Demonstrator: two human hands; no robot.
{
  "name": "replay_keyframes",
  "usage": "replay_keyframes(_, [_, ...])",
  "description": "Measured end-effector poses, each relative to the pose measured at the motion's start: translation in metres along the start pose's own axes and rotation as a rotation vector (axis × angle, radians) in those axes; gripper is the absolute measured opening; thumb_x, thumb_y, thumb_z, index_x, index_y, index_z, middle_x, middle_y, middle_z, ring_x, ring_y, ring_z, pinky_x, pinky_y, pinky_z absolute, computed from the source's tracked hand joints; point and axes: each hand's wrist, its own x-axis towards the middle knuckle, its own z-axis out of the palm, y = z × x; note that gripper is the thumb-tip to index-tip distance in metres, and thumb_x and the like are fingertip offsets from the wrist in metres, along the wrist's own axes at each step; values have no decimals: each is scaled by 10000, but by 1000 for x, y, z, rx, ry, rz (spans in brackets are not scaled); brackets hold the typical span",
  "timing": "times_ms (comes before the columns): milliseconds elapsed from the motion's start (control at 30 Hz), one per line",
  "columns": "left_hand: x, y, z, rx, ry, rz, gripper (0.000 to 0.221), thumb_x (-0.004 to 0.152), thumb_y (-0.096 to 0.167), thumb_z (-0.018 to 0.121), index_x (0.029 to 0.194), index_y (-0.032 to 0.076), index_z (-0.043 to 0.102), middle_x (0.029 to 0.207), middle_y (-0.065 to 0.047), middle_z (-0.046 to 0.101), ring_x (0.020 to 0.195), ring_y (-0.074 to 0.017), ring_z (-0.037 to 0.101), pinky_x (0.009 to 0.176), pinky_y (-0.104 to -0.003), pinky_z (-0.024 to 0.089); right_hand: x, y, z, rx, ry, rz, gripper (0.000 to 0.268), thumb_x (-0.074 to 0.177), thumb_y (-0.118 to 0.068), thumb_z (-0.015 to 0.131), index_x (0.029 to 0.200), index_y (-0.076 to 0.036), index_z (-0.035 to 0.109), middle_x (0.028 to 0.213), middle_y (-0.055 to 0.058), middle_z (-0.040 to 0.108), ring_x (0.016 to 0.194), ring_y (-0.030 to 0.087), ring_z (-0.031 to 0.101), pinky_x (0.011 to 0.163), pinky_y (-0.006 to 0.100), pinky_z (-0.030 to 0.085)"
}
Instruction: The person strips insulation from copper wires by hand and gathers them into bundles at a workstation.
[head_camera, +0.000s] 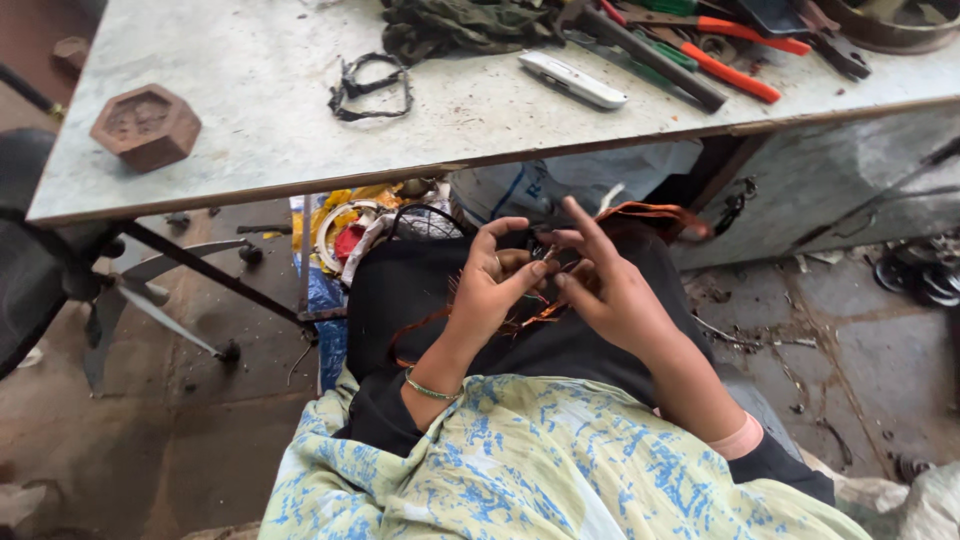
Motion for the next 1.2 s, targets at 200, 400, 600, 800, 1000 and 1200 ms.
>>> replay_keyframes(200, [-10, 11, -15, -7, 83, 27, 235, 1028, 36, 660, 1256, -16, 649, 1080, -121, 762, 937, -115, 719, 826, -251, 587, 15, 28, 1, 299, 159, -135, 610, 957, 40, 654, 1506, -39, 402, 1421, 65, 588, 866, 68, 604, 726, 231, 525])
replay_keyframes(400, [-24, 30, -24, -19, 194, 40, 237, 1011, 89, 675, 1228, -5, 684, 1041, -86, 768, 870, -91, 707, 787, -240, 588, 32, 56, 10, 384, -9, -1, 301, 1051, -47, 679, 1341, -5, 614, 1014, 70, 665, 811, 91, 616, 693, 237, 504])
replay_keyframes(600, [-35, 32, -31, 71, 204, 7, 301, 999, 90, 701, 1278, -23, 692, 1005, -75, 771, 835, -69, 690, 749, -214, 570, 45, 17, 28, 705, 4, -78, 404, 968, -67, 665, 1361, -70, 569, 1109, 24, 664, 902, 74, 649, 730, 225, 542])
replay_keyframes(800, [-42, 26, -34, 88, 198, 72, 371, 961, 44, 741, 1319, -29, 677, 1020, -11, 729, 843, -27, 642, 737, -179, 521, 54, 27, 37, 414, -107, -142, 166, 996, -26, 725, 1157, -21, 688, 1105, 48, 684, 924, 84, 616, 785, 240, 495])
replay_keyframes(1000, [-50, 34, -45, 108, 316, 74, 324, 996, 95, 669, 1300, -17, 675, 1014, 7, 746, 820, 1, 624, 686, -162, 493, 62, -4, 52, -117, 12, -552, 262, 834, -39, 785, 1080, -66, 698, 1160, 80, 679, 1087, 264, 660, 923, 356, 524])
replay_keyframes(1200, [-57, 36, -51, 142, 364, 136, 298, 1029, 136, 655, 1286, -8, 701, 958, -15, 754, 739, -2, 558, 644, -163, 450, 67, -5, 69, -259, -45, -634, 244, 798, -65, 805, 1021, -63, 704, 1044, 70, 702, 1053, 302, 650, 953, 411, 497])
